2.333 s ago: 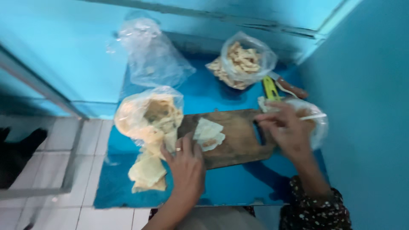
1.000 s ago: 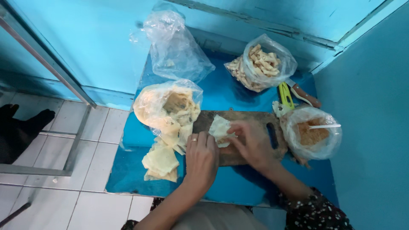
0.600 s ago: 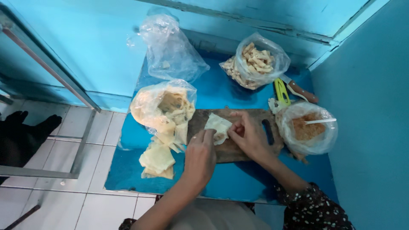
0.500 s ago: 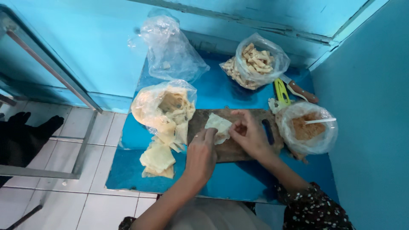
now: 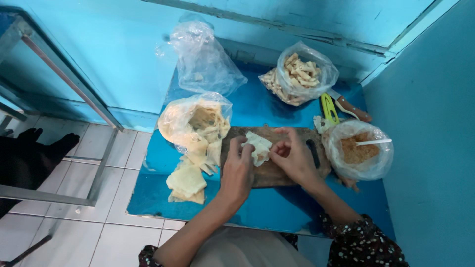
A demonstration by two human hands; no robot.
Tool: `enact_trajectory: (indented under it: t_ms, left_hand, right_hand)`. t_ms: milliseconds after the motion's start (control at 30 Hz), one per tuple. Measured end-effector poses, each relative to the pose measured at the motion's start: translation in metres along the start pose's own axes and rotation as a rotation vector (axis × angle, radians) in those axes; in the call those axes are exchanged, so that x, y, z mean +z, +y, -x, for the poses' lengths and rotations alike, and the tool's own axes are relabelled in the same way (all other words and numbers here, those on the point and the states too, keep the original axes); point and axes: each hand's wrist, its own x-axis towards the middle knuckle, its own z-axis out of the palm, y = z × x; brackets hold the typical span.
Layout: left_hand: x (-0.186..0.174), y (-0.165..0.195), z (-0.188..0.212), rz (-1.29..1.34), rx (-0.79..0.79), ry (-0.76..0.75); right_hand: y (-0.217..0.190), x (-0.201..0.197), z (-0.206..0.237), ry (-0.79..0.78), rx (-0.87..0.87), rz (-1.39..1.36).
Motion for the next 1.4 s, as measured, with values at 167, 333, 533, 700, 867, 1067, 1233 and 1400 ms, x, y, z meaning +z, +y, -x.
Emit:
enact_trajectory:
  t_ms: [167,333,533,700,867,1067,1233,1400]
  left_hand:
    - [0.001,-0.004,0.004,-0.070,0.025,-0.033]
    - [-0.002,-0.004,0.007,-0.075,0.036,-0.141]
    - [-0.013,-0.004,0.006,-0.217,0.192,-0.311]
    - [-0.014,-0.011,0.001,-0.287,0.271,-0.368]
    - [-0.017,-0.018,-0.003,-0.097,0.214,-0.251]
    - [-0.021,-0.012,-0.012,-0.036,0.180,-0.065]
    - [-0.018,-0.006,-0.015,-0.094,0.119,-0.046]
    - [-0.013,-0.005,-0.020,-0.077,-0.006,-0.017]
  right_hand:
    - [0.012,0.006,-0.001,-0.033,-0.147,-0.230]
    - [0.018,0.013,-0.002,-0.066,-0.157,-0.453]
    - [0.017,0.010,0.002,-0.128,-0.180,-0.362]
    - [0.015,0.004,0.002,-0.191,-0.275,-0.238]
    - [0.012,-0.005,-0.001,-0.154,-0.596,0.128]
    - [0.006,-0.002,-0.012,-0.009,-0.723,0.337]
    - [-0.013,-0.003,-0.032,-0.355,-0.170,-0.161]
    - [-0.028,-0.002,-0.028,-0.265,-0.241,0.025]
